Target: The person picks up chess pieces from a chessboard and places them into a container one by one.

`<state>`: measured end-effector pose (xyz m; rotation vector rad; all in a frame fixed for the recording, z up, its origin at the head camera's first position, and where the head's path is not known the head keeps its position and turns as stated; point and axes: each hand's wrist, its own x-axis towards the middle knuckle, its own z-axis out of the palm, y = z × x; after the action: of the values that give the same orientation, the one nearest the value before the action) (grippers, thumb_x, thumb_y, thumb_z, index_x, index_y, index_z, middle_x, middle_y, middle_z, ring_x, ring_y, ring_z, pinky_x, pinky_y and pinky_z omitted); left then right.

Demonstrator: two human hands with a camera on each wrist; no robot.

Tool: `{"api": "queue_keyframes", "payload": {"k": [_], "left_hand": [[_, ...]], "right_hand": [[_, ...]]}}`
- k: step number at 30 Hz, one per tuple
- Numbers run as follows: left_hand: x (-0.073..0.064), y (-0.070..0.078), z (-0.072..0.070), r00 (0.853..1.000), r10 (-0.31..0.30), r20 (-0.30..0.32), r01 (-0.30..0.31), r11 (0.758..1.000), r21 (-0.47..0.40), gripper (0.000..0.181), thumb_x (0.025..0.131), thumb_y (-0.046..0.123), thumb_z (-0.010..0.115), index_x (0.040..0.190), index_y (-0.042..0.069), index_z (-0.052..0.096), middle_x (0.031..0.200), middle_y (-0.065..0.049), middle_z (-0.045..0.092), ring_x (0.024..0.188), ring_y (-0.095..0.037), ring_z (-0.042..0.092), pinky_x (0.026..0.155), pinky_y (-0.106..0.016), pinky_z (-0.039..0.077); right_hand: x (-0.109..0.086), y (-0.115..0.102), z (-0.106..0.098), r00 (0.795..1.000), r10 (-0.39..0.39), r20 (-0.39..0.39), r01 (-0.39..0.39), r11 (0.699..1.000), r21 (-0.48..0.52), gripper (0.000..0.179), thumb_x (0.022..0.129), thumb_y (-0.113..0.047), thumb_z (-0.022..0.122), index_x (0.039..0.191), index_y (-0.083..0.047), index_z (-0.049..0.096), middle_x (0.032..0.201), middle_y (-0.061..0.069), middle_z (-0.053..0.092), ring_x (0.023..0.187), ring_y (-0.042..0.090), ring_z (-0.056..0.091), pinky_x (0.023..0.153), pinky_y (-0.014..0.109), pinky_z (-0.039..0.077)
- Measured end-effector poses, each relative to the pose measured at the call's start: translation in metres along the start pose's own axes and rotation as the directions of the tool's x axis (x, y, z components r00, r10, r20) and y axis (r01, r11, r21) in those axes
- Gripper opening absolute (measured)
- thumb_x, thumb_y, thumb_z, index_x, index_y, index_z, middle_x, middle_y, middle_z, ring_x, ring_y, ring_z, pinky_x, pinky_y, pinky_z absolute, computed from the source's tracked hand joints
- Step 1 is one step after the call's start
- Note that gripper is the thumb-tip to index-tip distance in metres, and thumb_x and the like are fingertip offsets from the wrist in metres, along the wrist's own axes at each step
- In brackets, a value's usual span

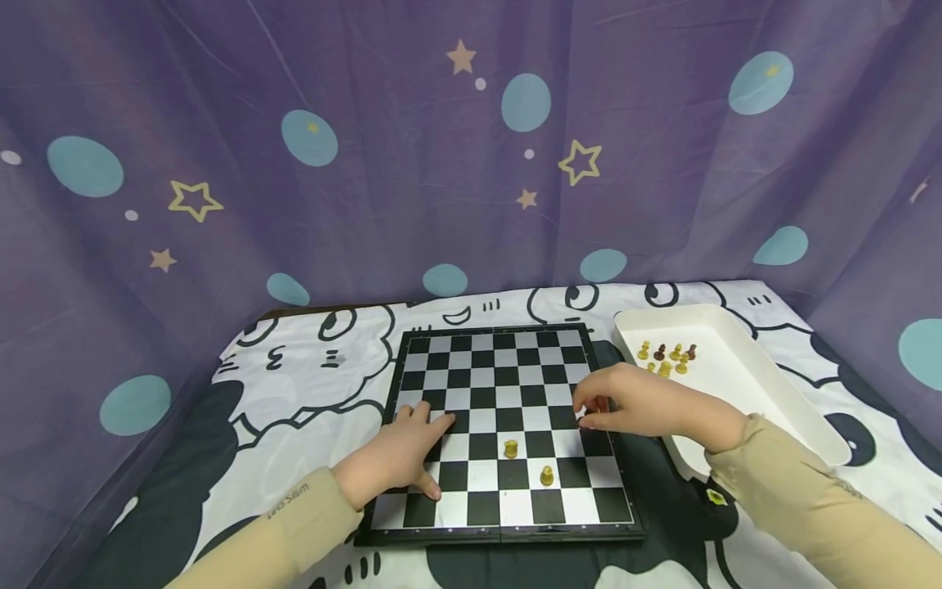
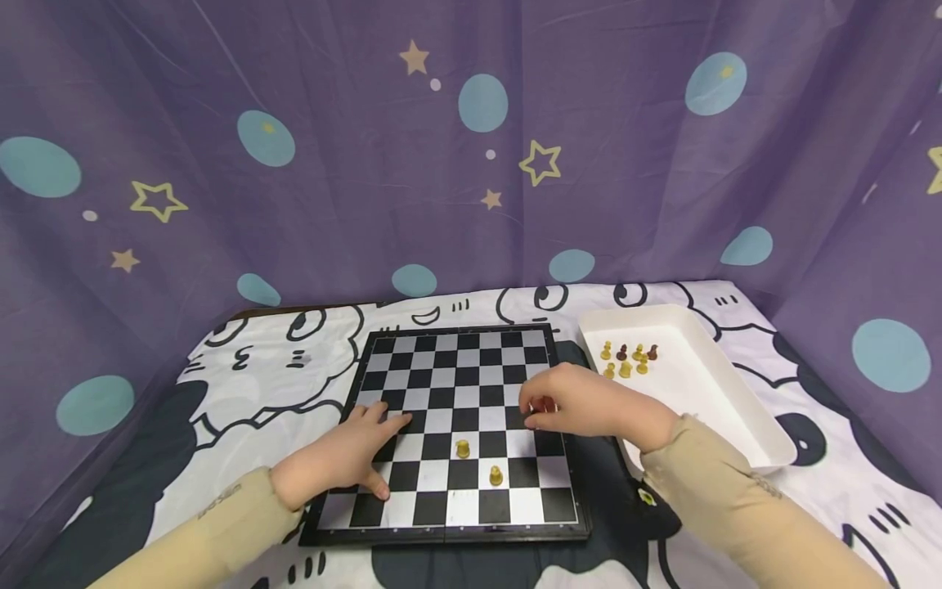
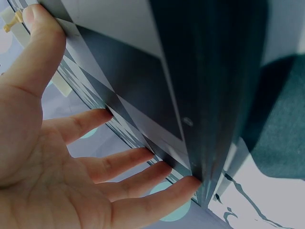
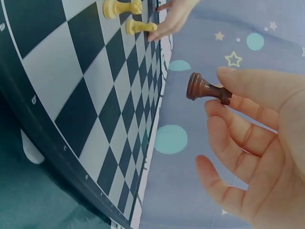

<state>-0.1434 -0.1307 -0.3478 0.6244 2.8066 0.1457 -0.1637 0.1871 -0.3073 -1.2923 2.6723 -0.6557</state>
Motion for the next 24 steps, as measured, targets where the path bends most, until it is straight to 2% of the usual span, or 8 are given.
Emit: {"api": "queue_keyframes", "payload": {"k": [6,16,24], "left_hand": [[0.001,-0.001,0.001,1.0,0.005,-0.015,-0.005,1.0,0.011,0.1,0.049,0.041,0.089,0.135,0.006,0.05,0.117,-0.021,0.05,0.103,-0.038,0.047,0.084,-0.05,0.047],[0.001,-0.001,0.002,1.0,0.007,-0.018,-0.007,1.0,0.015,0.1,0.049,0.041,0.089,0.135,0.006,0.05,0.118,-0.021,0.05,0.104,-0.038,0.047,0.085,-0.05,0.047],[0.001,0.0,0.001,1.0,-0.002,0.001,0.002,1.0,0.008,0.099,0.05,0.04,0.089,0.135,0.007,0.05,0.118,-0.021,0.049,0.105,-0.039,0.047,0.082,-0.05,0.047]], "right_hand": [[-0.002,0.005,-0.006,0.999,-0.005,-0.036,0.004,1.0,-0.022,0.004,0.085,-0.016,0.07,0.088,-0.015,0.068,0.074,-0.015,0.056,0.066,-0.003,0.047,0.061,0.022,0.044],[-0.01,0.015,-0.018,0.994,-0.032,-0.108,0.028,0.999,-0.03,0.006,0.084,-0.012,0.07,0.089,-0.014,0.067,0.076,-0.013,0.058,0.067,-0.002,0.048,0.061,0.024,0.046],[-0.018,0.022,-0.028,0.989,0.026,-0.143,-0.032,0.999,-0.043,0.006,0.084,-0.014,0.071,0.089,-0.016,0.068,0.078,-0.014,0.06,0.069,-0.002,0.05,0.061,0.024,0.045]]}}
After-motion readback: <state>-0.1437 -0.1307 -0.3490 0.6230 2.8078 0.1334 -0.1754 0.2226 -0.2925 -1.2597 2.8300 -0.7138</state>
